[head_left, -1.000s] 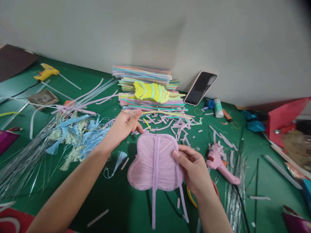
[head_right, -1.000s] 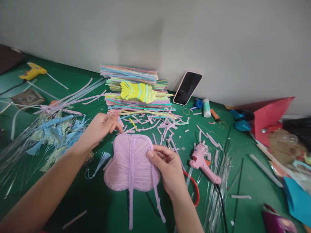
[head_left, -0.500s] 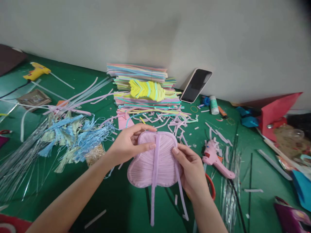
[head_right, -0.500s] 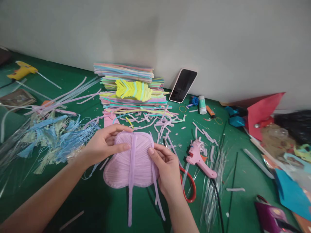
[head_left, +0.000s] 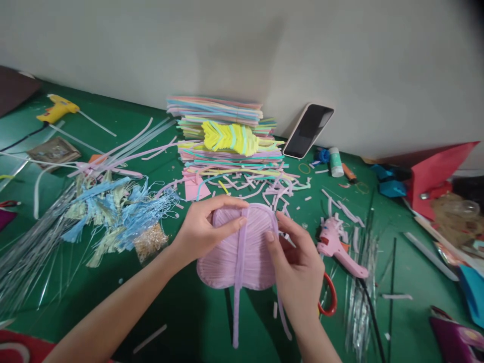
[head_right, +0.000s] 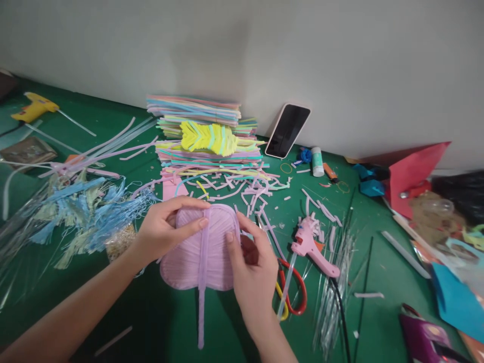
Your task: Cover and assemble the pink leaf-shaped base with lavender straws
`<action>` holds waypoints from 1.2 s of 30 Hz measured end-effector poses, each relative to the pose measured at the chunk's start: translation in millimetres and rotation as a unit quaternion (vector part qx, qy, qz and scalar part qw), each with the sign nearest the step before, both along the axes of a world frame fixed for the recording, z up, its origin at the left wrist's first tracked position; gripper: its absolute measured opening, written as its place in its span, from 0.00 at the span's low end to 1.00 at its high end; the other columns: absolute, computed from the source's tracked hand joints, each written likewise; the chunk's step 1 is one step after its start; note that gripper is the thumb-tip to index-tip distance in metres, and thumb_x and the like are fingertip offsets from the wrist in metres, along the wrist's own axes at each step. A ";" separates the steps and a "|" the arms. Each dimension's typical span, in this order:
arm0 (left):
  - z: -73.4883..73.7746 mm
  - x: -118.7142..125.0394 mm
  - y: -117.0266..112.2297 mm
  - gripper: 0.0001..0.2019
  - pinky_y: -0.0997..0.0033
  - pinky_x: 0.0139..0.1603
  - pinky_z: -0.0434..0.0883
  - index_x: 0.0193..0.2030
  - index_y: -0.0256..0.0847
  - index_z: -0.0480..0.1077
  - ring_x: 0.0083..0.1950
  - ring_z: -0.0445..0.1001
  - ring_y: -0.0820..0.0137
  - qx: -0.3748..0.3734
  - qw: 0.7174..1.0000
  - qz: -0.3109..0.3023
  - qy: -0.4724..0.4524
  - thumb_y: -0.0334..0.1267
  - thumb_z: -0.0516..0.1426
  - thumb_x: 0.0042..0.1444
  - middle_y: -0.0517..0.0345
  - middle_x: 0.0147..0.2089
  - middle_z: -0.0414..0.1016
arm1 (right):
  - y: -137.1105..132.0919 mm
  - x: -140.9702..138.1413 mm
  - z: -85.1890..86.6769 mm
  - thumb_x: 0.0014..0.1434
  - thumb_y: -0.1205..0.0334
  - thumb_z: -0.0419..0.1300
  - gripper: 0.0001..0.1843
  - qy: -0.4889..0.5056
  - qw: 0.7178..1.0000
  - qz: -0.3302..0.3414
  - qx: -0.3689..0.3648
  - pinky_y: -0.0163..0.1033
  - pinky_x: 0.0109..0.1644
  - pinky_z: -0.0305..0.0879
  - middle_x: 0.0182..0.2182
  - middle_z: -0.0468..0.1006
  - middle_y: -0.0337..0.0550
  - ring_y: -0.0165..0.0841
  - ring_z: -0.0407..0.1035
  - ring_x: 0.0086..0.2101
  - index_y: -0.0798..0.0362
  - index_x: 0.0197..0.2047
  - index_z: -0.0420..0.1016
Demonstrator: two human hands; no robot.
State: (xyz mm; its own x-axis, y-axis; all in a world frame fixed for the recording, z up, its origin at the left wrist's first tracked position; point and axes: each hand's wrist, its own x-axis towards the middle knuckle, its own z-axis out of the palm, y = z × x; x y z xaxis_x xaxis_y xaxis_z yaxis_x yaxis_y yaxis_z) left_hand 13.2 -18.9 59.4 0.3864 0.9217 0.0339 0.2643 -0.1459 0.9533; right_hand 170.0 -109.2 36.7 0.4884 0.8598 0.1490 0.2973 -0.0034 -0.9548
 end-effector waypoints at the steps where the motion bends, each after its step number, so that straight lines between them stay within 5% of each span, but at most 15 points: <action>1: -0.1 0.3 -0.3 0.09 0.69 0.52 0.71 0.41 0.43 0.77 0.46 0.77 0.66 0.000 1.000 0.000 -0.002 0.39 0.63 0.52 0.56 0.44 0.81 | 0.1 -0.4 0.9 0.58 0.62 0.63 0.16 -0.026 1.000 0.003 0.006 0.37 0.42 0.75 0.47 0.80 0.44 0.33 0.75 0.43 0.45 0.51 0.76; 13: -6.8 0.2 -0.8 0.08 0.72 0.47 0.74 0.40 0.43 0.78 0.42 0.79 0.69 0.073 0.997 -0.001 -0.024 0.34 0.63 0.53 0.59 0.40 0.81 | 2.3 -2.2 5.8 0.60 0.63 0.61 0.16 -0.149 0.988 -0.003 0.026 0.37 0.38 0.74 0.47 0.81 0.42 0.32 0.76 0.39 0.46 0.52 0.76; 18: -11.3 2.4 -6.9 0.29 0.76 0.38 0.75 0.59 0.50 0.65 0.42 0.78 0.71 0.086 0.992 0.052 -0.075 0.34 0.66 0.50 0.57 0.53 0.76 | 2.4 -3.9 6.2 0.60 0.63 0.61 0.16 -0.142 0.990 -0.011 0.026 0.36 0.38 0.75 0.48 0.80 0.42 0.32 0.77 0.39 0.45 0.52 0.76; 21: -7.4 1.3 -9.9 0.34 0.79 0.33 0.74 0.62 0.52 0.59 0.39 0.78 0.73 0.070 0.988 0.035 -0.130 0.34 0.66 0.49 0.58 0.50 0.77 | -1.0 -5.0 4.7 0.59 0.63 0.62 0.18 -0.117 0.992 -0.035 0.032 0.37 0.40 0.76 0.47 0.81 0.42 0.33 0.77 0.41 0.44 0.53 0.75; 25: 11.0 -5.1 -3.3 0.24 0.73 0.43 0.77 0.57 0.47 0.66 0.49 0.77 0.66 0.009 0.988 -0.038 -0.150 0.38 0.64 0.53 0.53 0.50 0.77 | -5.0 -2.6 2.8 0.57 0.62 0.64 0.19 -0.071 0.993 -0.077 0.048 0.36 0.41 0.76 0.48 0.80 0.43 0.34 0.76 0.43 0.45 0.53 0.76; 29: 27.2 -6.8 9.9 0.11 0.68 0.48 0.76 0.45 0.46 0.76 0.54 0.75 0.62 0.004 0.995 -0.062 -0.074 0.41 0.62 0.55 0.53 0.54 0.76 | -1.4 1.4 3.4 0.56 0.60 0.65 0.18 -0.038 0.996 -0.076 0.038 0.35 0.36 0.76 0.47 0.81 0.45 0.34 0.77 0.41 0.48 0.51 0.77; 33: 30.4 0.9 11.7 0.12 0.73 0.47 0.76 0.44 0.46 0.76 0.45 0.79 0.68 0.074 0.995 -0.066 0.010 0.37 0.64 0.52 0.60 0.44 0.80 | 3.5 -0.6 5.0 0.56 0.60 0.65 0.16 -0.006 0.998 -0.058 0.037 0.37 0.39 0.76 0.46 0.81 0.45 0.35 0.76 0.43 0.47 0.49 0.78; 36: 34.7 3.4 3.9 0.16 0.74 0.50 0.74 0.49 0.45 0.74 0.47 0.79 0.68 0.163 0.984 -0.045 0.060 0.36 0.64 0.52 0.62 0.47 0.80 | 2.9 -1.8 10.3 0.57 0.61 0.64 0.17 0.035 0.997 -0.046 0.047 0.34 0.39 0.75 0.46 0.80 0.42 0.33 0.76 0.43 0.44 0.51 0.76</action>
